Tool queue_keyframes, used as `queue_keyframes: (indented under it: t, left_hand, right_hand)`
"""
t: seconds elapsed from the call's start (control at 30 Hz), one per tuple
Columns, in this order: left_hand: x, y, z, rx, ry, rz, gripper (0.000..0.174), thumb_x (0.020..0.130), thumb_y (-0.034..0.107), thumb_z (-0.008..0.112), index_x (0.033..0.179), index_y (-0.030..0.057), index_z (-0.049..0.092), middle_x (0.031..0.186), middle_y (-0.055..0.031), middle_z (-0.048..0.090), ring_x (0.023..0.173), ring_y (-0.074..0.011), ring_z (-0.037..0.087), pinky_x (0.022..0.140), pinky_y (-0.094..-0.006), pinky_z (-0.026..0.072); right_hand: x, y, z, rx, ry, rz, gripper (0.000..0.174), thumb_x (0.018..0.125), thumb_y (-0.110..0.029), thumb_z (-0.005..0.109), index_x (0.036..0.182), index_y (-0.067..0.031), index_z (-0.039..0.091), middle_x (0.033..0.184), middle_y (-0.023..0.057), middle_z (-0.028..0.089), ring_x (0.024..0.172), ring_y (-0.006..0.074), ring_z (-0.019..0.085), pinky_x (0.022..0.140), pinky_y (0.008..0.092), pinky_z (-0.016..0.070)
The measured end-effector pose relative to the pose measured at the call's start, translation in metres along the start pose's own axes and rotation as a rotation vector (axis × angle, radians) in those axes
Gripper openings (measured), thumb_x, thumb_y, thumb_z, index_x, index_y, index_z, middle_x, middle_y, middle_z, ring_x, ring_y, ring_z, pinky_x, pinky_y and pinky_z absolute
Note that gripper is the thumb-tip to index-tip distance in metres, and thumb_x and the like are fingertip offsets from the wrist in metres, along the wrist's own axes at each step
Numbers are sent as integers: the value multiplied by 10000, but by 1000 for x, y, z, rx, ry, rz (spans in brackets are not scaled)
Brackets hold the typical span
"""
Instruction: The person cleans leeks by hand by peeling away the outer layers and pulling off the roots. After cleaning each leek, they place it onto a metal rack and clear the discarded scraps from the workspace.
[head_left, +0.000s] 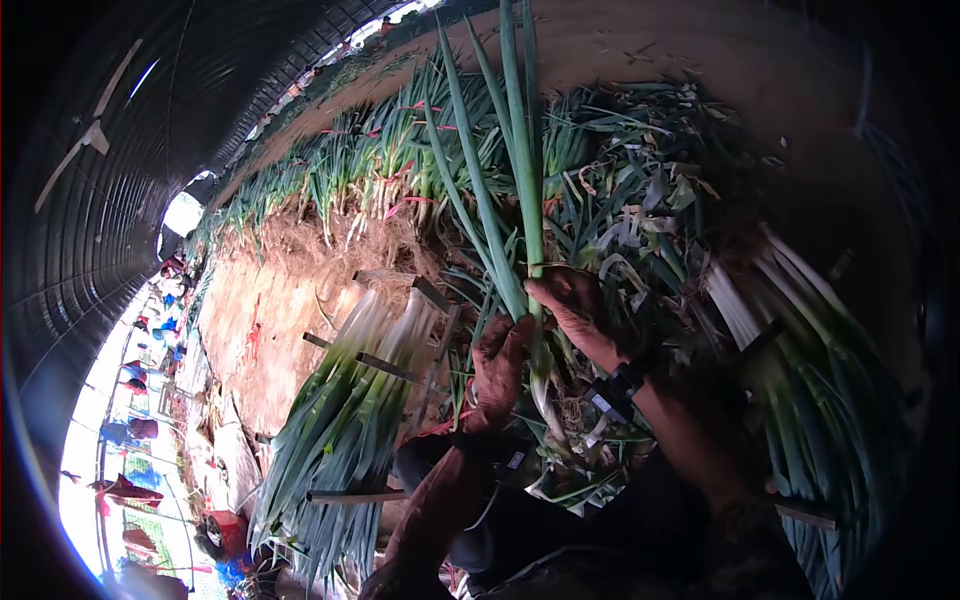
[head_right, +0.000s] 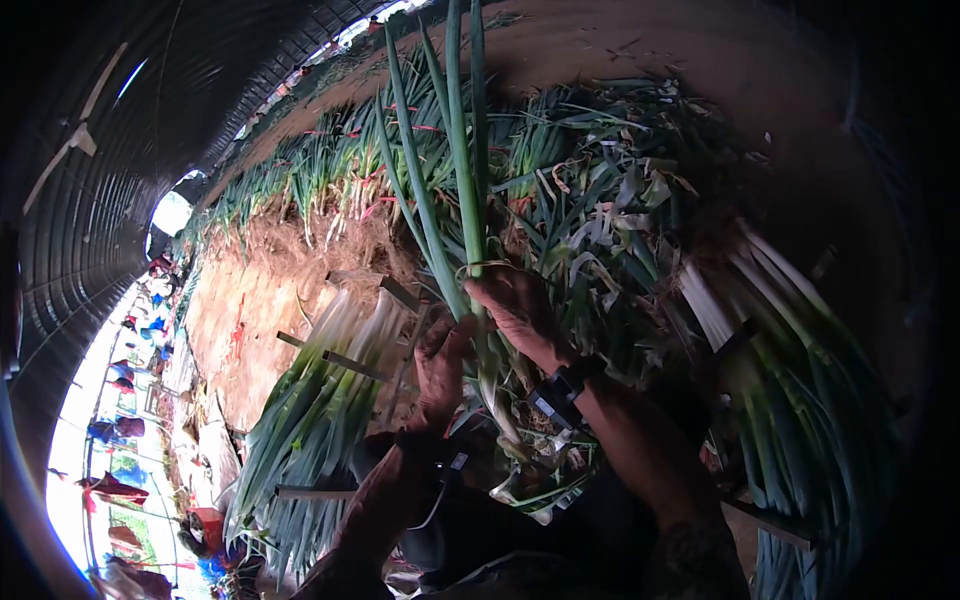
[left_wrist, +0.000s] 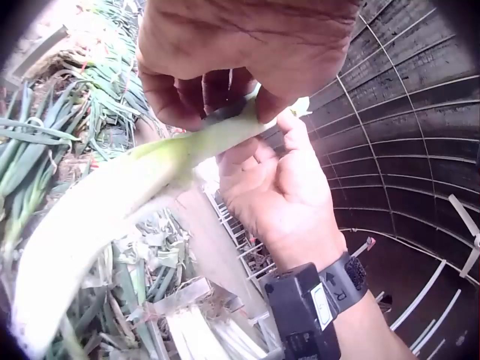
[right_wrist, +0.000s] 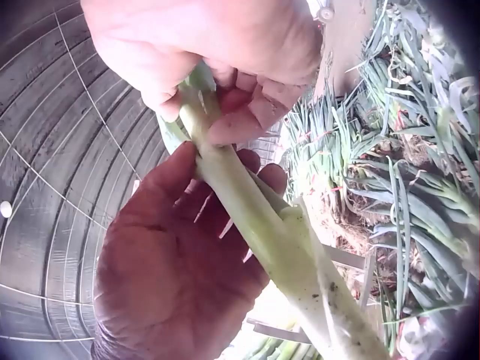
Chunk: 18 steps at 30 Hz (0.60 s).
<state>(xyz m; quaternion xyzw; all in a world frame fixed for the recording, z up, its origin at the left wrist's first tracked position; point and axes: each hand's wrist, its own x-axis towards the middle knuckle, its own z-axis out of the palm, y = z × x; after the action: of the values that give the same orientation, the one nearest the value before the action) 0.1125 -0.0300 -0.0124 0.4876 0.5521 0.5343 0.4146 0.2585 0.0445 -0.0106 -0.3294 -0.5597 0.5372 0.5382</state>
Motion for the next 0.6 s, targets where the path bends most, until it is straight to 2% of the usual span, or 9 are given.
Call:
queue_keyframes:
  t: [0.13, 0.2, 0.23, 0.3, 0.4, 0.43, 0.5, 0.57, 0.6]
  left_hand:
    - [-16, -37, -1, -134, 157, -202, 218, 946, 202, 598, 1025, 24, 696, 903, -40, 678, 811, -162, 641, 687, -304, 497]
    - [-28, -147, -44, 990, -193, 474, 291, 916, 191, 572, 1141, 31, 665, 921, -107, 680, 876, -235, 675, 704, -344, 539]
    - [-46, -172, -51, 994, -233, 427, 284, 917, 195, 576, 1131, 31, 664, 917, -100, 677, 861, -224, 667, 703, -341, 534]
    - [-81, -214, -62, 184, -228, -239, 269, 919, 203, 584, 1110, 30, 662, 910, -86, 671, 833, -203, 653, 701, -334, 525]
    - [-111, -243, -69, -585, -92, -633, 251, 922, 214, 596, 1080, 29, 660, 898, -64, 662, 790, -170, 631, 699, -324, 512]
    - [-108, -231, -64, -678, -63, -668, 246, 923, 218, 600, 1070, 29, 659, 895, -57, 659, 775, -159, 624, 698, -321, 508]
    - [-77, -201, -60, 152, -259, -75, 306, 934, 234, 584, 1122, 2, 647, 934, -58, 663, 806, -148, 627, 730, -310, 521]
    - [-32, -105, -53, 345, -260, -145, 390, 949, 221, 562, 1236, -38, 614, 1016, -73, 686, 878, -142, 647, 739, -304, 520]
    - [-12, -104, -52, -4, -219, -93, 377, 970, 223, 569, 1251, -25, 620, 1041, -62, 696, 911, -136, 645, 719, -300, 492]
  right_hand:
    - [0, -23, -12, 171, 233, 89, 297, 937, -343, 659, 1043, -65, 667, 852, -1, 597, 648, 68, 560, 523, 227, 442]
    - [10, -26, -33, 123, 257, 62, 308, 934, -363, 632, 1001, -66, 676, 820, -1, 613, 649, 85, 578, 514, 246, 454]
    - [12, -26, -40, 142, 281, 82, 314, 937, -358, 618, 993, -56, 683, 809, 3, 627, 650, 97, 588, 512, 256, 465]
    - [19, -18, -54, 203, 325, 16, 301, 941, -346, 634, 1006, -56, 681, 801, -1, 624, 630, 79, 577, 508, 238, 466]
    - [19, -11, -58, 113, 185, 31, 279, 942, -313, 653, 1052, -58, 663, 804, -13, 614, 603, 75, 569, 499, 229, 470]
    - [19, -13, -55, 154, 150, 50, 278, 945, -318, 650, 1055, -63, 658, 823, -14, 615, 634, 72, 578, 503, 227, 477]
    - [19, -17, -48, 107, 95, 42, 274, 949, -311, 648, 1062, -61, 651, 844, -8, 626, 686, 69, 600, 515, 226, 489]
    - [18, -13, -42, 130, -10, 100, 271, 954, -300, 641, 1078, -58, 642, 866, -5, 629, 735, 71, 612, 527, 226, 495]
    - [18, -12, -39, 140, -62, 127, 270, 957, -294, 637, 1085, -56, 637, 877, -3, 631, 760, 72, 618, 532, 226, 498]
